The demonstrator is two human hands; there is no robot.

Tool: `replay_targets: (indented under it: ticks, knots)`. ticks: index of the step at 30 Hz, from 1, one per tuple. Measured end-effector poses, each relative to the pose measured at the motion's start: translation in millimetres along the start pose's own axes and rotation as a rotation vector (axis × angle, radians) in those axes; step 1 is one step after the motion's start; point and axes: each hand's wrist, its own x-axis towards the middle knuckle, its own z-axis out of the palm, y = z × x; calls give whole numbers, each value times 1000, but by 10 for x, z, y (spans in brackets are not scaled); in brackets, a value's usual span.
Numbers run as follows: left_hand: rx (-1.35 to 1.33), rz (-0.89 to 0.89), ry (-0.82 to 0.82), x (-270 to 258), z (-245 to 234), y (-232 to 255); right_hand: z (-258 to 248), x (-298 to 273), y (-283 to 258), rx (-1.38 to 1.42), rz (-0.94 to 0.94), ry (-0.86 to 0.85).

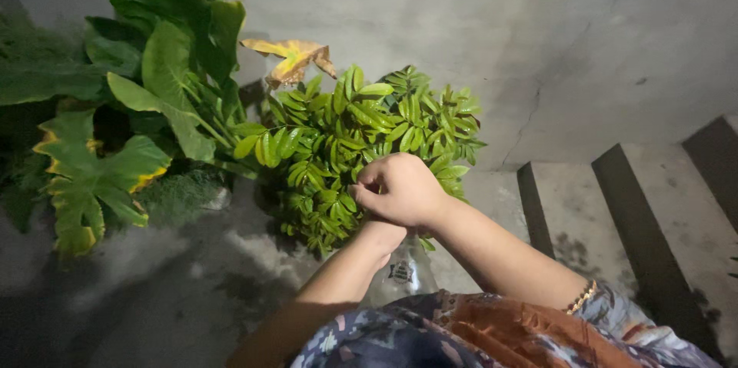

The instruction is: The person holds a spray bottle with both hands and sprays water onto several plants in a garden area at night.

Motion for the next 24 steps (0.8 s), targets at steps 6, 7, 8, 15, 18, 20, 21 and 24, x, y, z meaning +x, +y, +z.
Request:
replay_targets:
  ticks: [6, 7, 8, 15, 18, 20, 21, 24]
  knots:
    - [-136, 22, -67, 100, 127, -44, -85, -75, 87, 86, -2, 81]
    - [-175, 16, -77, 101, 148, -37, -98, -85, 100, 71, 18, 59]
    - [-213, 10, -88, 105, 168, -19, -109, -92, 114, 56, 38, 39]
    - [-171, -50, -54, 75, 252, -33, -141, -143, 218, 48, -12, 38]
    - [-172, -56, -46, 124, 243, -91, -126, -160, 243, 51, 33, 36]
    - [-111, -46, -45, 111, 235, -124, -126, -167, 259, 50, -22, 43]
    - [-94, -33, -42, 111, 240, -123, -127, -170, 266, 48, -49, 48]
    - [-57, -10, -34, 75, 286, -50, -125, -171, 277, 78, -117, 81]
